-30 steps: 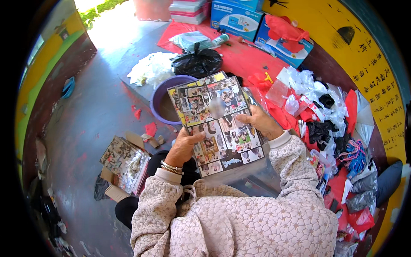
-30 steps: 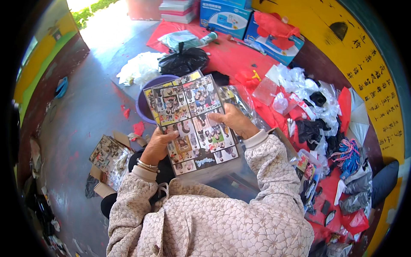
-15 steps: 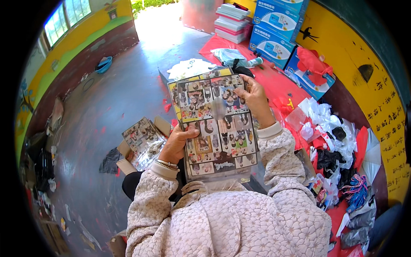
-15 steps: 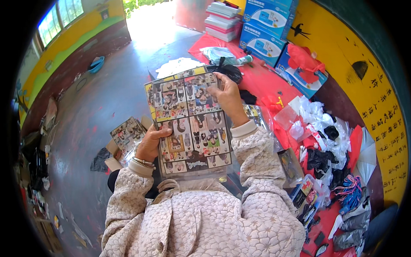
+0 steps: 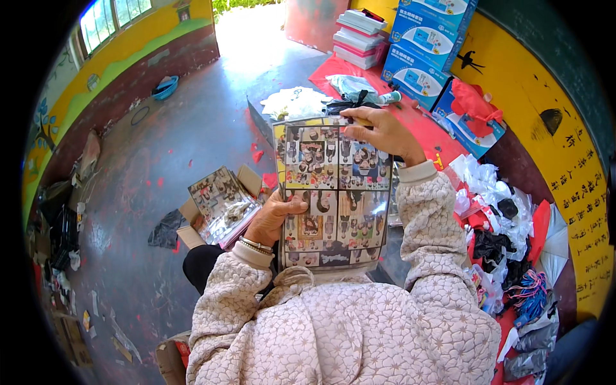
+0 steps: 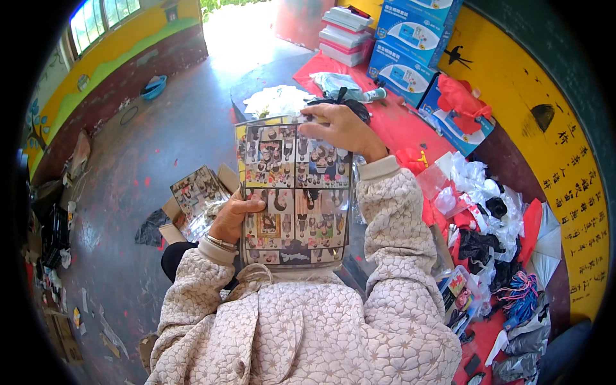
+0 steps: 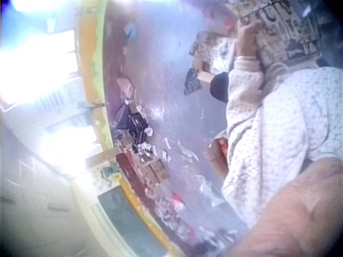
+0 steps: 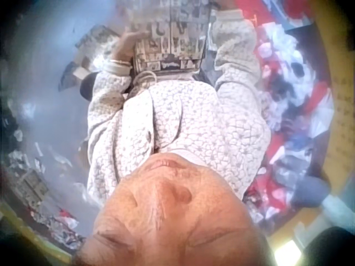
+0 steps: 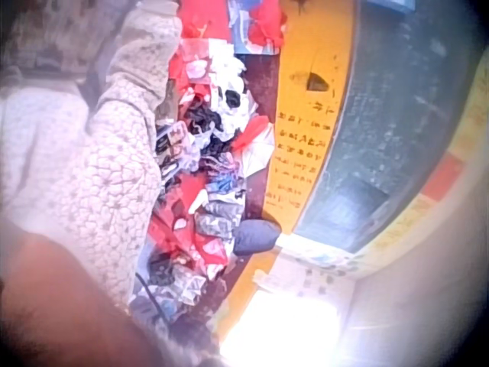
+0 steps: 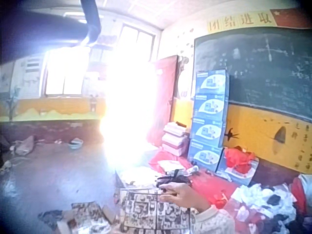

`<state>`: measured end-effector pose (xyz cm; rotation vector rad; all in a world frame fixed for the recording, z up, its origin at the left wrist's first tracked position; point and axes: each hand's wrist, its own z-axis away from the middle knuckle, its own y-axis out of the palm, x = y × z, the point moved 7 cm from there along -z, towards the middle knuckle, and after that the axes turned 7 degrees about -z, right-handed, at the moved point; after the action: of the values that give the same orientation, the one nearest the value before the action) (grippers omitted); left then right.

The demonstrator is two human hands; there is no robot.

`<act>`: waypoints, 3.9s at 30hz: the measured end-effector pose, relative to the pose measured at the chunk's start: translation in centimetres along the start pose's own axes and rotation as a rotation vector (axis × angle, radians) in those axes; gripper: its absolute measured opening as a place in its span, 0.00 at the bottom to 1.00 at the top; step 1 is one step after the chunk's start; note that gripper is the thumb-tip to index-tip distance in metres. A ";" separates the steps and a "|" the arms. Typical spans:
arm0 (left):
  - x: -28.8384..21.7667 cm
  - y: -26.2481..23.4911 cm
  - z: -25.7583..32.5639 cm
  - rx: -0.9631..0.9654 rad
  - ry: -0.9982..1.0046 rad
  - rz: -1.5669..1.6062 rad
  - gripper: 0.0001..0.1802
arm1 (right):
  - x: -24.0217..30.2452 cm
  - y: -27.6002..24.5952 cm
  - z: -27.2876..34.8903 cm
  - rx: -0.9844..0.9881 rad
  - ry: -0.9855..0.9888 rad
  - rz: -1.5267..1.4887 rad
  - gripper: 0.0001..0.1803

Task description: The person sits on the floor and wipes the surfaces of several photo cards with a white cloth. They handle the cards one at a time, turning them over to clean both sides, then place them into a stack.

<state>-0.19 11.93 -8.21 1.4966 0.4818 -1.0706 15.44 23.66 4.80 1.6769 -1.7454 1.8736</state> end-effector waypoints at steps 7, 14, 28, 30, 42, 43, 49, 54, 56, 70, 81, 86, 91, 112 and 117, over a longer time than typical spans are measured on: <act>1.8 -0.8 -1.1 0.001 -0.020 0.116 0.20 | -2.2 -0.2 2.9 -0.255 -0.011 -0.024 0.17; 2.7 -2.2 -1.5 -0.012 -0.054 0.039 0.19 | -4.9 0.3 4.5 -0.378 0.062 -0.050 0.18; 2.6 -3.1 -1.2 -0.215 0.080 -0.015 0.20 | -8.4 0.6 10.9 -0.698 0.357 -0.612 0.21; 3.1 -3.1 -1.6 -0.189 0.072 -0.006 0.20 | -7.1 1.2 10.6 -0.731 0.312 -0.355 0.25; 3.8 -3.8 -2.0 -0.162 0.104 0.108 0.18 | -5.5 2.0 10.8 -1.001 0.189 -0.297 0.21; 3.7 -3.2 -2.0 -0.153 0.082 0.157 0.18 | -6.0 2.1 10.7 -0.974 0.180 -0.427 0.19; 3.6 -2.4 -2.1 -0.052 -0.008 0.322 0.22 | -7.2 2.4 9.9 -0.768 0.083 -0.785 0.12; 3.9 -2.7 -1.9 -0.068 -0.061 0.372 0.23 | -5.2 0.7 8.9 -0.838 0.132 -0.897 0.04; 2.6 -1.7 -1.3 -0.072 0.034 0.202 0.23 | -6.1 0.3 7.7 -0.768 0.224 -0.726 0.06; 4.2 -3.0 -1.3 -0.008 -0.046 0.254 0.21 | -9.2 2.1 6.8 -0.765 0.318 0.075 0.31; 5.2 -3.6 -1.2 -0.068 -0.096 0.217 0.22 | -14.2 2.3 6.2 -0.630 0.385 -0.245 0.37; 5.5 -4.4 -1.3 -0.067 -0.111 0.248 0.23 | -14.3 4.5 5.0 -0.612 0.420 -0.902 0.16; 4.7 -4.3 -1.2 -0.048 -0.090 0.259 0.23 | -15.7 5.8 3.5 -0.570 0.339 -1.168 0.13; 3.1 -5.0 0.3 -0.341 0.149 -0.015 0.11 | -3.2 3.8 3.7 -0.396 -0.011 -0.504 0.12; 2.7 -4.8 0.5 -0.312 0.152 -0.063 0.14 | -5.0 3.4 4.0 -0.483 0.123 -0.790 0.18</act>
<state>-2.83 11.86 -13.07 1.2960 0.7708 -0.8863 17.61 22.37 -1.95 1.6471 -1.0982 1.0743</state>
